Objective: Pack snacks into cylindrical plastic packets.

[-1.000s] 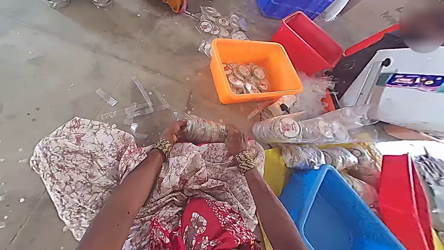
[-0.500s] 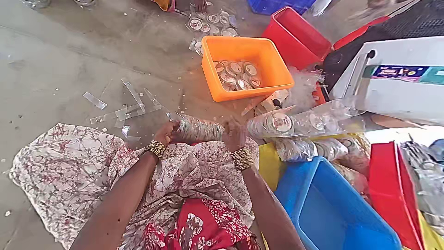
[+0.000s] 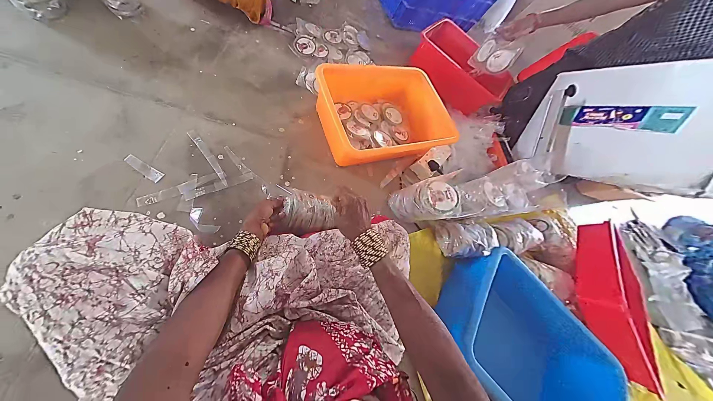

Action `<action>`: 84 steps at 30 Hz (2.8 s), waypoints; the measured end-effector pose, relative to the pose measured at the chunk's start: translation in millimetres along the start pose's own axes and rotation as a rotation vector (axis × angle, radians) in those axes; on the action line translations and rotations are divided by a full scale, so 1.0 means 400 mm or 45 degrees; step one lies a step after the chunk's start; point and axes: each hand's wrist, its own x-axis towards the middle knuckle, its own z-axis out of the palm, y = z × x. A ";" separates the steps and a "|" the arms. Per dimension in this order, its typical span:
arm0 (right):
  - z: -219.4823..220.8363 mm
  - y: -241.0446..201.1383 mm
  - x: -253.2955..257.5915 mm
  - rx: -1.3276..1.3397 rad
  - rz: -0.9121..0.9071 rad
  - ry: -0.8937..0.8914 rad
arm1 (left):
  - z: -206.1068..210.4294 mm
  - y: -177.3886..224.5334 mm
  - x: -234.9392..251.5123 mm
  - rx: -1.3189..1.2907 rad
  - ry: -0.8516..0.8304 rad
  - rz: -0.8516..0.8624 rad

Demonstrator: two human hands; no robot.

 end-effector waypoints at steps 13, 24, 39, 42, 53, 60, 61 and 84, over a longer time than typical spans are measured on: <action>0.033 -0.051 0.023 -0.073 -0.067 -0.195 | -0.001 0.001 0.005 -0.035 -0.006 -0.007; 0.036 -0.040 0.064 -0.030 -0.092 -0.135 | 0.009 0.013 0.004 -0.009 0.000 0.002; 0.049 -0.049 0.109 -0.062 -0.020 -0.220 | 0.005 0.001 0.001 -0.020 0.001 -0.023; 0.004 -0.051 0.120 -0.044 -0.002 -0.224 | 0.011 0.007 -0.006 -0.027 -0.031 -0.021; -0.016 -0.006 0.065 0.033 0.077 0.128 | 0.004 -0.003 0.006 0.094 -0.014 -0.007; 0.007 0.063 0.042 -0.114 0.200 -0.143 | 0.003 -0.008 0.005 0.108 -0.021 -0.006; 0.030 0.094 0.066 -0.104 0.158 0.037 | 0.002 -0.004 0.010 0.107 -0.026 0.007; -0.037 0.091 -0.014 -0.030 0.278 0.032 | 0.000 -0.013 0.005 0.143 0.021 0.001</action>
